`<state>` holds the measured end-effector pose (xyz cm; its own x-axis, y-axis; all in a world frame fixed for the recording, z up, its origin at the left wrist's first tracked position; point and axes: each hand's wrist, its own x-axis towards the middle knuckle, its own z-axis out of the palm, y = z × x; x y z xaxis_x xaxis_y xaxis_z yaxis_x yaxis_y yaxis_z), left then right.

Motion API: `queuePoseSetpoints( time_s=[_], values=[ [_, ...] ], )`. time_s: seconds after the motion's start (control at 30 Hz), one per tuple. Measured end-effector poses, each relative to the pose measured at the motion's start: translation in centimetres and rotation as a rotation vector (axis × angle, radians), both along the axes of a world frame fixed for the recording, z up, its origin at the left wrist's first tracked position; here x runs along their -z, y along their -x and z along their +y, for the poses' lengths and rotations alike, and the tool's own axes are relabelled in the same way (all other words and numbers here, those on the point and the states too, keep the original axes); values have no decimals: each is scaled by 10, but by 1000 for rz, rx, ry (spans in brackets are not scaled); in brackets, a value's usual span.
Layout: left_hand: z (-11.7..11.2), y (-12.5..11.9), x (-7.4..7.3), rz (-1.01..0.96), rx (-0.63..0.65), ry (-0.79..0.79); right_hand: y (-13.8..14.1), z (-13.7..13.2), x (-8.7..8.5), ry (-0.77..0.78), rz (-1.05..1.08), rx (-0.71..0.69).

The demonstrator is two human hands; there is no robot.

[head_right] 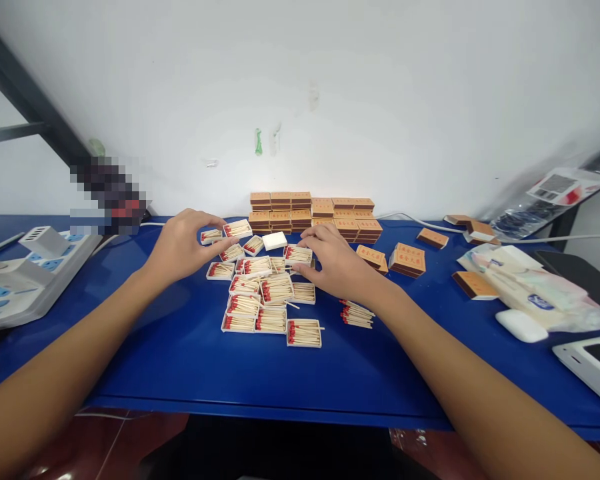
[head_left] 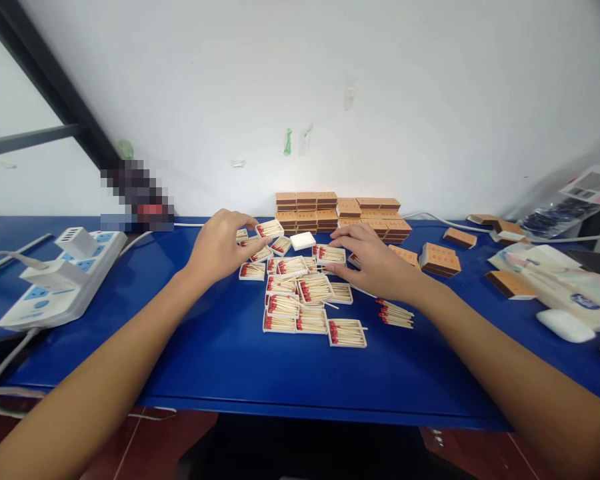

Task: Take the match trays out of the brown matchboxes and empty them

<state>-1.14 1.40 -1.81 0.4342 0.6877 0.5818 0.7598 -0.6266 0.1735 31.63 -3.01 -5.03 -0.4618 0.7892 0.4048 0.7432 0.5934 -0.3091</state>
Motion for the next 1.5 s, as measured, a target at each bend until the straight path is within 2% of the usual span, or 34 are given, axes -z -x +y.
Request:
queuePoseSetpoints(
  time_s=[0.13, 0.2, 0.27, 0.37, 0.47, 0.53, 0.6, 0.67, 0.77, 0.87, 0.93, 1.0, 1.1, 1.17, 1.27, 1.4, 1.5],
  values=[
    [8, 7, 0, 41, -42, 85, 0, 0, -1, -36, 26, 4],
    [13, 15, -7, 55, -80, 94, 1, -1, -4, -60, 38, 1],
    [15, 28, -20, 69, -136, 137, 2, -2, -7, -84, 52, 0],
    [10, 55, -46, 128, -119, 445, 3, -2, -9, -122, 78, 20],
    [-5, 79, -64, 222, -162, 611, 4, -2, -9, -147, 107, 36],
    [-18, 89, -63, 243, -200, 653, 7, -6, -11, -154, 130, 43],
    [-31, 96, -54, 222, -248, 634, 16, -14, -18, -118, 159, 41],
    [-42, 100, -40, 173, -247, 607, 31, -26, -29, -30, 183, 8],
    [-52, 107, -19, 123, -249, 601, 65, -46, -47, 64, 160, -124],
    [-54, 113, -11, 143, -243, 607, 107, -58, -56, 73, 4, -248],
    [-50, 115, -16, 138, -245, 590, 135, -59, -52, 29, -174, -238],
    [-42, 111, -28, 117, -234, 542, 159, -56, -44, -39, -315, -206],
    [-25, 91, -50, 116, -131, 479, 179, -50, -33, -45, -403, -177],
    [-12, 69, -60, 92, -46, 475, 173, -46, -36, -19, -392, -166],
    [-1, 32, -61, 28, 98, 429, 132, -41, -56, 49, -233, -164],
    [-7, -2, -41, 12, 261, 444, 50, -31, -76, 248, -32, -175],
    [-18, -12, -22, 88, 315, 373, 14, -27, -71, 384, -38, -153]
  ],
)
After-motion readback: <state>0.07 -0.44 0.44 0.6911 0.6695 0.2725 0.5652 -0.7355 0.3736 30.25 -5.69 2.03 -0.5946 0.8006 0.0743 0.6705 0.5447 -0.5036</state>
